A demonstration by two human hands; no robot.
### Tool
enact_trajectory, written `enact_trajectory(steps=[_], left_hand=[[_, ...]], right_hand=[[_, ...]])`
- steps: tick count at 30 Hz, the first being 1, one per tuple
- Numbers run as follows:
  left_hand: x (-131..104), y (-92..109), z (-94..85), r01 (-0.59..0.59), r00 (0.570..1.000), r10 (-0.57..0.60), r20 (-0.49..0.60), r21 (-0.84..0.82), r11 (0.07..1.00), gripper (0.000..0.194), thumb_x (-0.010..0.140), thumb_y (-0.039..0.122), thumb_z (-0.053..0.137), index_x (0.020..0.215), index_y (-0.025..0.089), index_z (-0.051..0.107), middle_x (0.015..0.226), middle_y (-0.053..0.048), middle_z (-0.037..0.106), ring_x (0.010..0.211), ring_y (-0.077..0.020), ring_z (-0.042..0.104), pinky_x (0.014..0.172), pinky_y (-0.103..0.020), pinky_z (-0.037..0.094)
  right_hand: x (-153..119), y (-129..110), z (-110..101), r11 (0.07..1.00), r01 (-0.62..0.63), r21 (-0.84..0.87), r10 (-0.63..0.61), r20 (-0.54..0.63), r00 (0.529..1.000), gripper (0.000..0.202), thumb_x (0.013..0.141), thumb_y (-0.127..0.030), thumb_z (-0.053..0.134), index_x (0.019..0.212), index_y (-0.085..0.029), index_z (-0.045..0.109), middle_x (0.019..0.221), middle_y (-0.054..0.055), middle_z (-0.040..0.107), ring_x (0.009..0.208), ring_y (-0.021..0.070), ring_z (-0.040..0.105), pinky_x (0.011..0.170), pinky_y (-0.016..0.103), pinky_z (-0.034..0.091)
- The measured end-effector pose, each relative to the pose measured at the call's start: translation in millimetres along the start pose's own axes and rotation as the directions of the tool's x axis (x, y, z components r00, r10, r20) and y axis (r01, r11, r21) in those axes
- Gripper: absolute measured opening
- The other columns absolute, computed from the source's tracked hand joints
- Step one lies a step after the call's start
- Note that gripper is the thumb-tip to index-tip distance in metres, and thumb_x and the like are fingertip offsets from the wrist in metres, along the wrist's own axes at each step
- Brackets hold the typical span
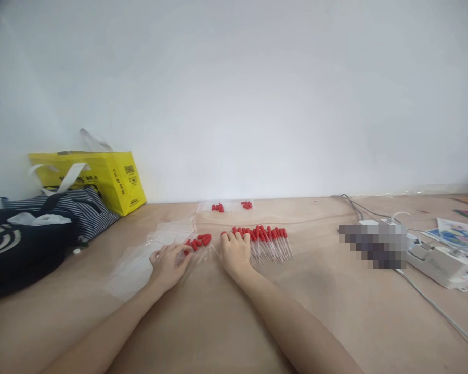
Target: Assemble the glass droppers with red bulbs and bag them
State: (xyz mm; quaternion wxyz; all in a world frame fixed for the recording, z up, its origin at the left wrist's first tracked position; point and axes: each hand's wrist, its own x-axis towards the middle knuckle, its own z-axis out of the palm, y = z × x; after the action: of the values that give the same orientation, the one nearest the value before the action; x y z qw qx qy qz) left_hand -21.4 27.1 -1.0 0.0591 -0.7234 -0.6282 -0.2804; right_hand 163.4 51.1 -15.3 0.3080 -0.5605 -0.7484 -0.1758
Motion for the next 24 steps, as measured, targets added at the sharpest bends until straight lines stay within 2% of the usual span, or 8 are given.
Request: enact_trajectory(steps=[4, 9, 12, 19, 24], left_hand=[[0.9, -3.9, -0.5, 0.037, 0.998, -0.039, 0.044, 0.037, 0.999, 0.011, 0.074, 0.028, 0.052, 0.08, 0.026, 0.061, 0.092, -0.003, 0.062, 0.093, -0.0244, 0.05, 0.08, -0.042, 0.025], [3.2, -3.4, -1.8, 0.083, 0.991, -0.088, 0.098, 0.058, 0.995, 0.012, 0.074, 0.03, 0.053, 0.08, 0.024, 0.061, 0.091, -0.003, 0.062, 0.093, -0.023, 0.051, 0.08, -0.04, 0.025], [4.7, -0.8, -1.9, 0.08, 0.991, -0.087, 0.105, 0.066, 0.995, 0.011, 0.076, 0.03, 0.051, 0.078, 0.024, 0.06, 0.087, -0.001, 0.062, 0.091, -0.0218, 0.052, 0.079, -0.038, 0.025], [10.8, -4.3, 0.9, 0.127, 0.988, -0.134, 0.081, 0.087, 0.988, 0.007, 0.077, 0.024, 0.049, 0.076, 0.019, 0.054, 0.082, -0.002, 0.063, 0.086, -0.0205, 0.056, 0.076, -0.035, 0.026], [12.6, -4.0, 3.9, 0.166, 0.983, -0.171, 0.067, 0.066, 0.984, 0.01, 0.078, 0.02, 0.047, 0.086, 0.019, 0.052, 0.084, -0.002, 0.063, 0.085, -0.019, 0.057, 0.075, -0.033, 0.028]], right_hand=[[2.7, -5.3, 2.0, 0.999, -0.002, -0.042, 0.006, 0.095, 0.995, 0.015, 0.075, -0.014, 0.046, 0.084, -0.015, 0.058, 0.083, 0.012, 0.061, 0.079, 0.0231, 0.048, 0.069, 0.037, 0.022], [-5.1, -3.7, -6.4, 0.998, -0.047, -0.045, 0.056, 0.218, 0.974, 0.019, 0.079, -0.022, 0.042, 0.085, -0.017, 0.059, 0.084, 0.011, 0.06, 0.083, 0.0231, 0.047, 0.07, 0.037, 0.023], [-6.1, -6.3, -11.1, 0.997, -0.069, -0.043, 0.078, 0.242, 0.967, 0.024, 0.081, -0.026, 0.038, 0.085, -0.018, 0.06, 0.086, 0.01, 0.059, 0.085, 0.0232, 0.046, 0.072, 0.037, 0.023], [-1.9, -24.2, -16.1, 0.999, -0.027, -0.028, 0.034, 0.303, 0.952, 0.026, 0.08, -0.026, 0.038, 0.087, -0.016, 0.061, 0.096, 0.013, 0.056, 0.091, 0.0241, 0.044, 0.074, 0.038, 0.023], [0.9, -27.1, -12.3, 0.997, -0.055, -0.055, 0.071, 0.351, 0.934, 0.028, 0.078, -0.025, 0.039, 0.09, -0.011, 0.061, 0.095, 0.015, 0.057, 0.089, 0.0249, 0.045, 0.076, 0.039, 0.024]])
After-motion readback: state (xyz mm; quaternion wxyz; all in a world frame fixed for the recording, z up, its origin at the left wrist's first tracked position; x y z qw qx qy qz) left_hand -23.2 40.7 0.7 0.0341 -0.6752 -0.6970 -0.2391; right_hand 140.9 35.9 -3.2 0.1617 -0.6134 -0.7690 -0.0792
